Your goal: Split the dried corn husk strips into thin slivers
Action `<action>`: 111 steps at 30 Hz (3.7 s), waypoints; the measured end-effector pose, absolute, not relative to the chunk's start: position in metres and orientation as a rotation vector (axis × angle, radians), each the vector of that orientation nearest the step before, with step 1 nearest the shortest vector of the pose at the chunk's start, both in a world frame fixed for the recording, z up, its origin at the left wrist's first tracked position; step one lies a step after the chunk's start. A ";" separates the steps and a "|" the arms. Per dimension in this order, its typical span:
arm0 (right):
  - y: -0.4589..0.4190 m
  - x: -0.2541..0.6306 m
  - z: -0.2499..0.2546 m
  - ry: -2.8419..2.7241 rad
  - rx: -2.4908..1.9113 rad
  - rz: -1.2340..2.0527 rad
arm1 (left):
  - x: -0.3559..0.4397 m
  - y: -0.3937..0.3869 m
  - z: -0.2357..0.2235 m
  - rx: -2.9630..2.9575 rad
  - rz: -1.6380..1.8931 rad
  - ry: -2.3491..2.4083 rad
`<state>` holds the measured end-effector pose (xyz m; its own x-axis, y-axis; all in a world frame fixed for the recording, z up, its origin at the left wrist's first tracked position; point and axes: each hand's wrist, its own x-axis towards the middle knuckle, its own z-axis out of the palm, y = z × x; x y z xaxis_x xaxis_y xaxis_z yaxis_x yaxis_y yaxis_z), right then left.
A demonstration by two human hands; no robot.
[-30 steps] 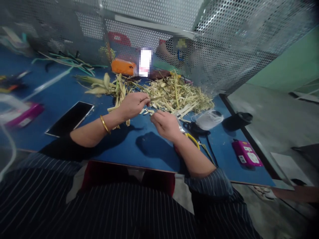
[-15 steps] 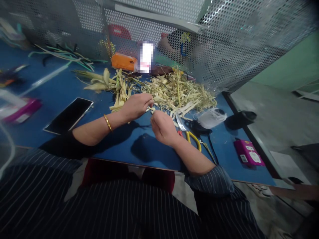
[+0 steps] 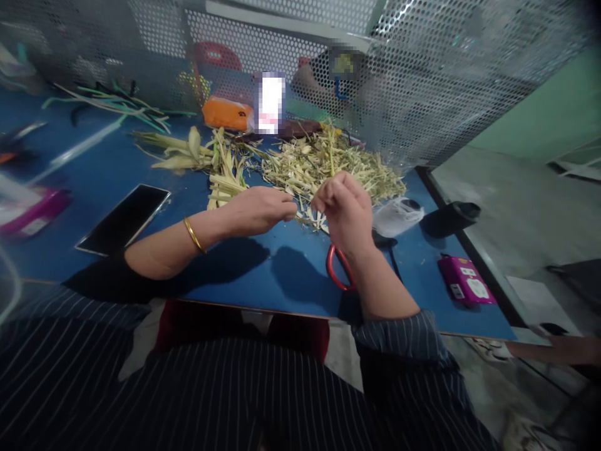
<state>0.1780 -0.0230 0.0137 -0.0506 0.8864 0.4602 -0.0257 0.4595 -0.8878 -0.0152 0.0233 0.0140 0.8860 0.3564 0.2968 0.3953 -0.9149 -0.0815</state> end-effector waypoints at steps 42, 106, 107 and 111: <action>-0.017 0.154 -0.028 -1.326 -0.828 1.201 | -0.018 0.036 0.012 -2.784 -1.180 -1.347; 0.015 0.210 -0.017 -1.408 -1.458 0.139 | -0.010 0.022 0.009 -2.933 -1.207 -1.138; 0.017 0.214 -0.018 -1.414 -1.549 0.081 | -0.011 0.023 0.010 -2.924 -1.261 -1.210; 0.021 0.226 -0.020 -1.536 -1.710 -0.117 | -0.013 0.025 0.013 -2.907 -1.431 -1.420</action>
<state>0.2264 0.0212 -0.0197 0.2529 0.7888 0.5602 0.8648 0.0753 -0.4964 -0.0128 0.0252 0.0133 0.3759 0.7902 0.4841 0.4780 -0.6129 0.6292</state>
